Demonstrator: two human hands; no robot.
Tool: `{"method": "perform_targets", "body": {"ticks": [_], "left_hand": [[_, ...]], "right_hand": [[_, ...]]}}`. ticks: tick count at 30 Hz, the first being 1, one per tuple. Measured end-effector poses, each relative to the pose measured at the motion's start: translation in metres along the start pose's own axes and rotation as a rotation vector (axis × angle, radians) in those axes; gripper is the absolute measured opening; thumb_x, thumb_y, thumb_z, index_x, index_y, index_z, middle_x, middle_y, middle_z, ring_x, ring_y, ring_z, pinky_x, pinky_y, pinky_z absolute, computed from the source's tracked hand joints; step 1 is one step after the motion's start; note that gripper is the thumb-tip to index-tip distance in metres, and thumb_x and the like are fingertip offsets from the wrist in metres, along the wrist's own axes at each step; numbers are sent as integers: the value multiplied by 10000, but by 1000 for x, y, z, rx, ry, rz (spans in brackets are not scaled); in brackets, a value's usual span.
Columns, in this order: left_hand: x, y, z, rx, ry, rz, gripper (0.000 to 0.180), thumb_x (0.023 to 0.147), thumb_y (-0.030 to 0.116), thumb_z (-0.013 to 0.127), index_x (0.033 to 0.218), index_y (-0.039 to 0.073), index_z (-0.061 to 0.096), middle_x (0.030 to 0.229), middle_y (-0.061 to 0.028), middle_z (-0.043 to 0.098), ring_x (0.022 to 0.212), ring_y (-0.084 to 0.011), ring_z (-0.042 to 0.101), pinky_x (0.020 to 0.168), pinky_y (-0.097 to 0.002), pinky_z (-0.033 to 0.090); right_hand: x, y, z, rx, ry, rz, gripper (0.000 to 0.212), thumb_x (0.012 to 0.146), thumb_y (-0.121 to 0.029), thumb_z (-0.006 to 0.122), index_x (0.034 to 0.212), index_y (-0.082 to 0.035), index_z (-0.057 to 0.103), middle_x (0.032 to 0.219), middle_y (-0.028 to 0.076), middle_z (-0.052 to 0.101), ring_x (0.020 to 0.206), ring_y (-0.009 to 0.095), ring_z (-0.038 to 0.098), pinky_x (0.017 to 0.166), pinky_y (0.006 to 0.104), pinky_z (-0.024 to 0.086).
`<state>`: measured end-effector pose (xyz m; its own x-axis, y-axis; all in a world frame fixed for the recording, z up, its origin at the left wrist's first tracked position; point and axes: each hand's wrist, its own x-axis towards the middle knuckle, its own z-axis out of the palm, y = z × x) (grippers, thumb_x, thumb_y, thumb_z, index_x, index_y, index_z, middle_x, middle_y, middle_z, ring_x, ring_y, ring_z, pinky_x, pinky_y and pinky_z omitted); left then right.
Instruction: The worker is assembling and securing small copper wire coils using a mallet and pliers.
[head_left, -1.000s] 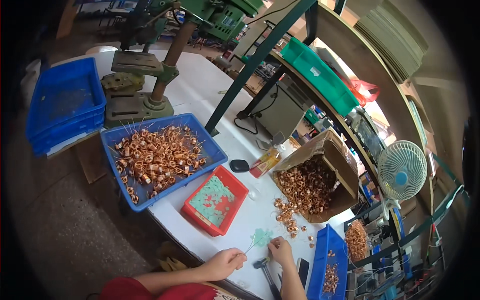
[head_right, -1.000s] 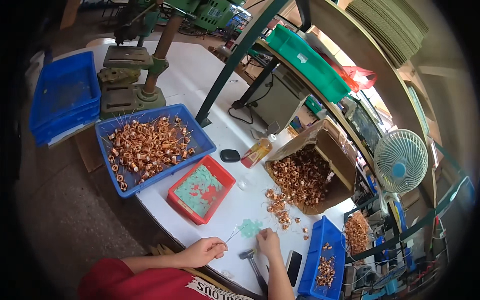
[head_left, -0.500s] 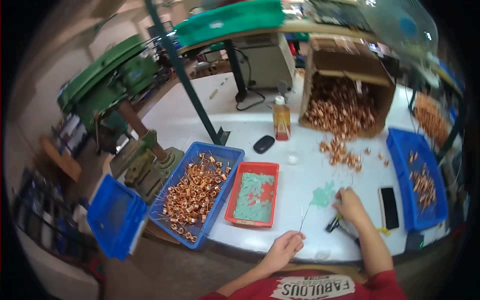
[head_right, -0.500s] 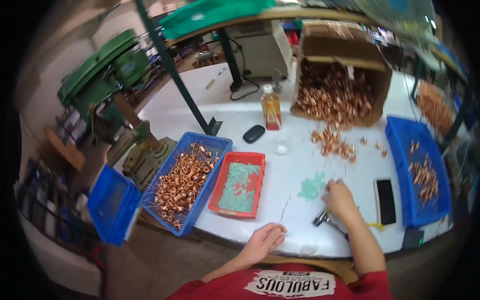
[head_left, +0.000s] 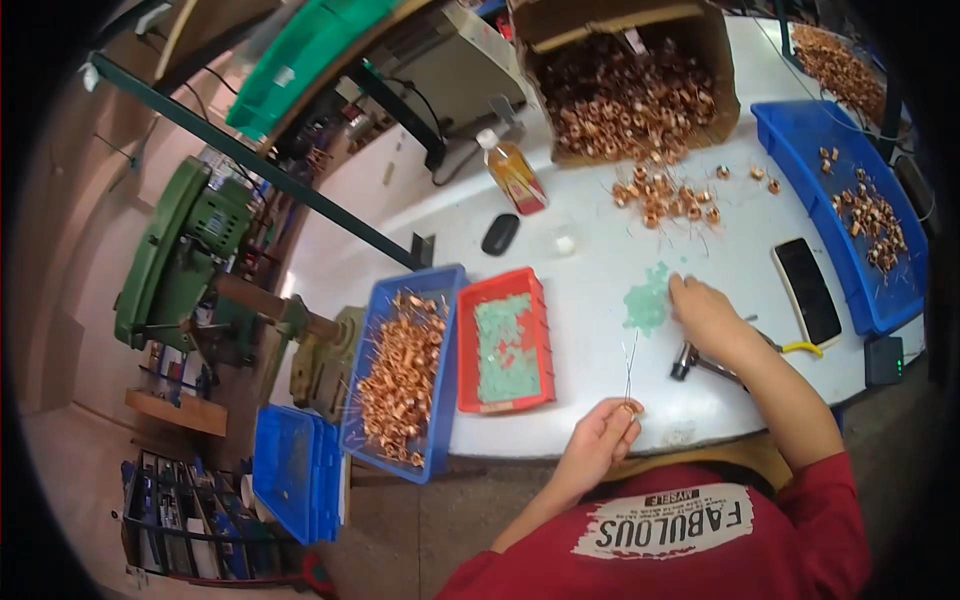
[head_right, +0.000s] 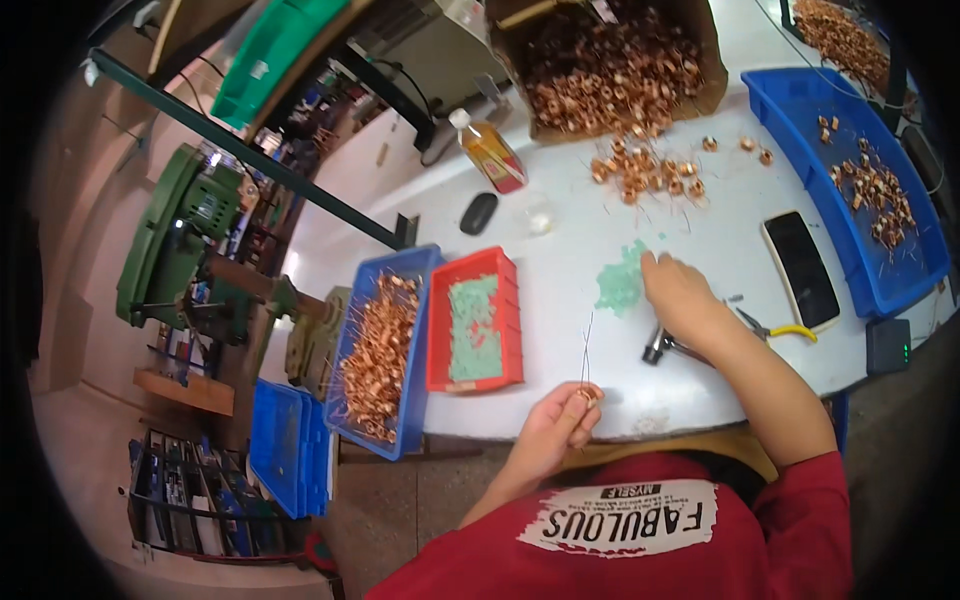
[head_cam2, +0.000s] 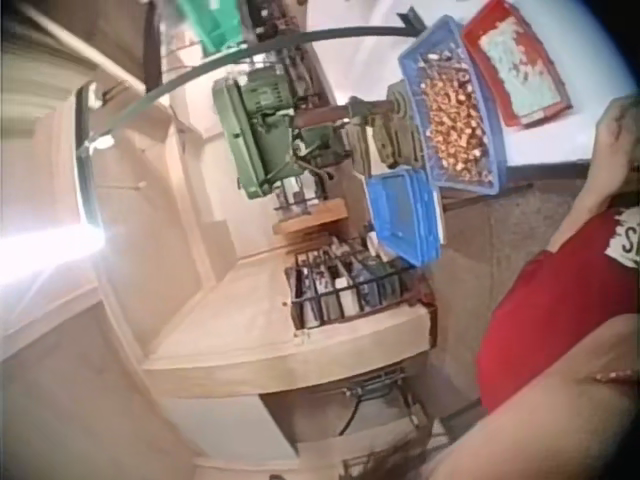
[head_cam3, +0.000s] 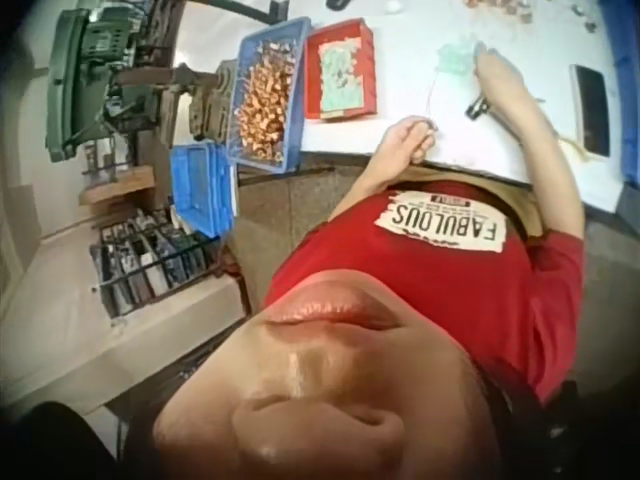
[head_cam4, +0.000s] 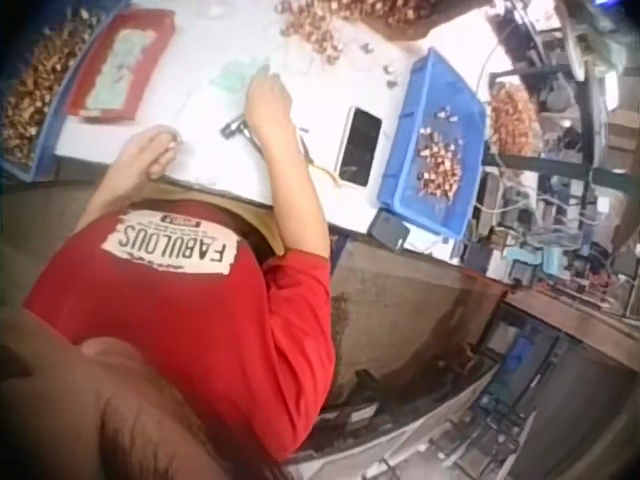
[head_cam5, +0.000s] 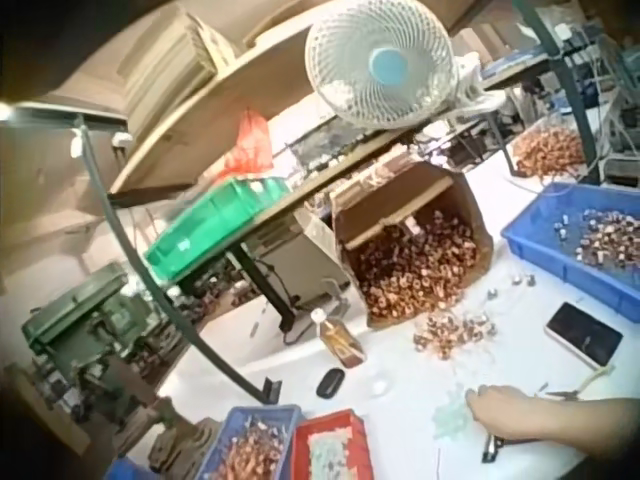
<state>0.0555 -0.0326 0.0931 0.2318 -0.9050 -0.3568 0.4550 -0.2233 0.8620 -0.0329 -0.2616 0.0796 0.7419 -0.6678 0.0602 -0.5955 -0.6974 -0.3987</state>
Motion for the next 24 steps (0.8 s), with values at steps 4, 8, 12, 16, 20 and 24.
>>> {"method": "perform_targets", "body": {"ticks": [4, 8, 12, 16, 20, 24], "left_hand": [[-2, 20, 10, -9, 64, -142, 253, 947, 217, 470, 1159, 80, 495, 808, -3, 538, 571, -45, 398, 485, -160, 324], [-5, 23, 8, -203, -40, -36, 290, 944, 113, 453, 1223, 32, 461, 881, -56, 551, 610, -63, 387, 535, -164, 329], [-4, 26, 22, -198, -81, 1, 314, 935, 80, 442, 1232, -23, 448, 808, -44, 517, 560, -49, 327, 506, -142, 268], [-2, 23, 26, -98, -164, 15, 269, 943, 43, 422, 1202, -15, 469, 824, -84, 559, 595, -64, 349, 533, -181, 322], [-2, 24, 28, -103, -168, 7, 257, 938, 31, 425, 1185, -16, 473, 828, -76, 565, 595, -71, 366, 537, -189, 337], [-2, 18, 30, -67, -158, 59, 279, 928, 3, 408, 1199, -25, 467, 808, -43, 525, 588, -65, 342, 531, -172, 308]], "right_hand": [[-20, -6, -27, 279, 200, -49, 82, 799, -14, 571, 879, -9, 583, 828, 114, 557, 726, 256, 558, 678, 345, 453], [-63, -31, -56, 991, 102, 1, 138, 806, 36, 568, 920, 9, 640, 815, 75, 617, 672, 115, 549, 611, 210, 443], [-102, -49, -71, 856, 70, -65, 167, 763, 80, 597, 912, 19, 641, 794, 87, 615, 686, 137, 560, 622, 207, 445], [-126, -61, -69, 525, 182, -213, 225, 692, 126, 636, 887, 15, 642, 796, 101, 616, 671, 157, 562, 612, 216, 446], [-124, -64, -63, 384, 260, -406, 258, 651, 144, 649, 873, 15, 639, 804, 104, 621, 663, 165, 562, 599, 224, 447], [-126, -68, -52, 324, 320, -483, 231, 627, 99, 660, 845, 25, 650, 809, 113, 621, 668, 173, 555, 582, 230, 460]]}}
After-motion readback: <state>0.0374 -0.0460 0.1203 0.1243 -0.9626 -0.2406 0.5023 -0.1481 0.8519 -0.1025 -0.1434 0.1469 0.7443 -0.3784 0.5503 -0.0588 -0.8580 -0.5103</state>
